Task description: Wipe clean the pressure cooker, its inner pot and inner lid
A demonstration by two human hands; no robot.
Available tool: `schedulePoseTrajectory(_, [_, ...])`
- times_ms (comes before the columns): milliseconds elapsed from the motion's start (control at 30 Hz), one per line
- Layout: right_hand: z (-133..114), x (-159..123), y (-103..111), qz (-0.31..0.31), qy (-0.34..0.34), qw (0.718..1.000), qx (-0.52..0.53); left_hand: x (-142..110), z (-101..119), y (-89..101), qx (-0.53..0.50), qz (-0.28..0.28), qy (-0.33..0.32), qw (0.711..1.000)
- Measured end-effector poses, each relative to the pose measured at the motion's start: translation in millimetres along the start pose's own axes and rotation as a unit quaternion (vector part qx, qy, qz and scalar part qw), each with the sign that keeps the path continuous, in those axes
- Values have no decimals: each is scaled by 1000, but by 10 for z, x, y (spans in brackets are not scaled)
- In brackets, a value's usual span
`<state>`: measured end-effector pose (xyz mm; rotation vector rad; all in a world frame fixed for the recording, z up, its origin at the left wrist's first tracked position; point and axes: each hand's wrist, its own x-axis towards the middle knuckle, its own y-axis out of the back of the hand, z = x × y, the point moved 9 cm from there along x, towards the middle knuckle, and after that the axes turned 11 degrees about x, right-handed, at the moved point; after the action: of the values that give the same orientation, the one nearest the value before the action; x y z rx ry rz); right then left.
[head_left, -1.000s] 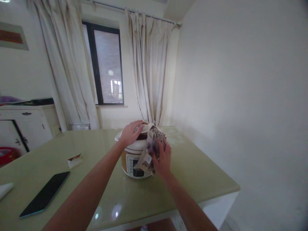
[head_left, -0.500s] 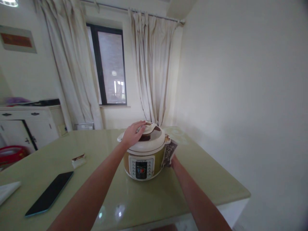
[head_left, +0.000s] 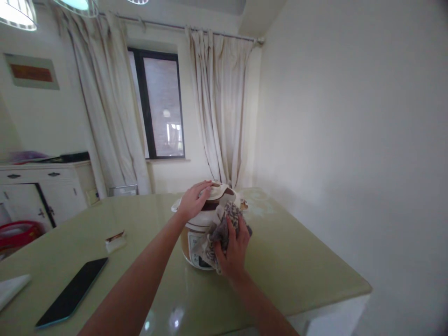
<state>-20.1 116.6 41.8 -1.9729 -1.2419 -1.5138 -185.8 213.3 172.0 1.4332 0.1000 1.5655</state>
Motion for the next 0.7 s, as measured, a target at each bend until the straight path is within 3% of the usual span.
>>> schedulePoseTrajectory(67, [12, 476, 64, -45, 14, 999, -11, -1, -17, -1, -11, 1, 5, 1000])
schedulePoseTrajectory(200, [432, 1276, 11, -165, -93, 980, -62, -3, -19, 4, -10, 7, 2, 1000])
schedulePoseTrajectory(333, [1023, 1578, -111, -246, -219, 943, -56, -9, -6, -15, -1, -5, 0, 1000])
schedulePoseTrajectory(400, [1261, 1535, -94, -233, -273, 933, -13, -14, -2, -18, 1, -9, 1, 1000])
schedulePoseTrajectory(500, [1474, 1293, 55, -137, -305, 941, 46, -16, 5, -7, 4, -2, 0, 1000])
schedulePoseTrajectory(600, [1572, 823, 154, -27, -311, 941, 130, -11, 13, 2, 7, 6, 2, 1000])
schedulePoseTrajectory(700, [1576, 236, 74, 25, -287, 943, 164, -3, 21, 7, 8, 10, 5, 1000])
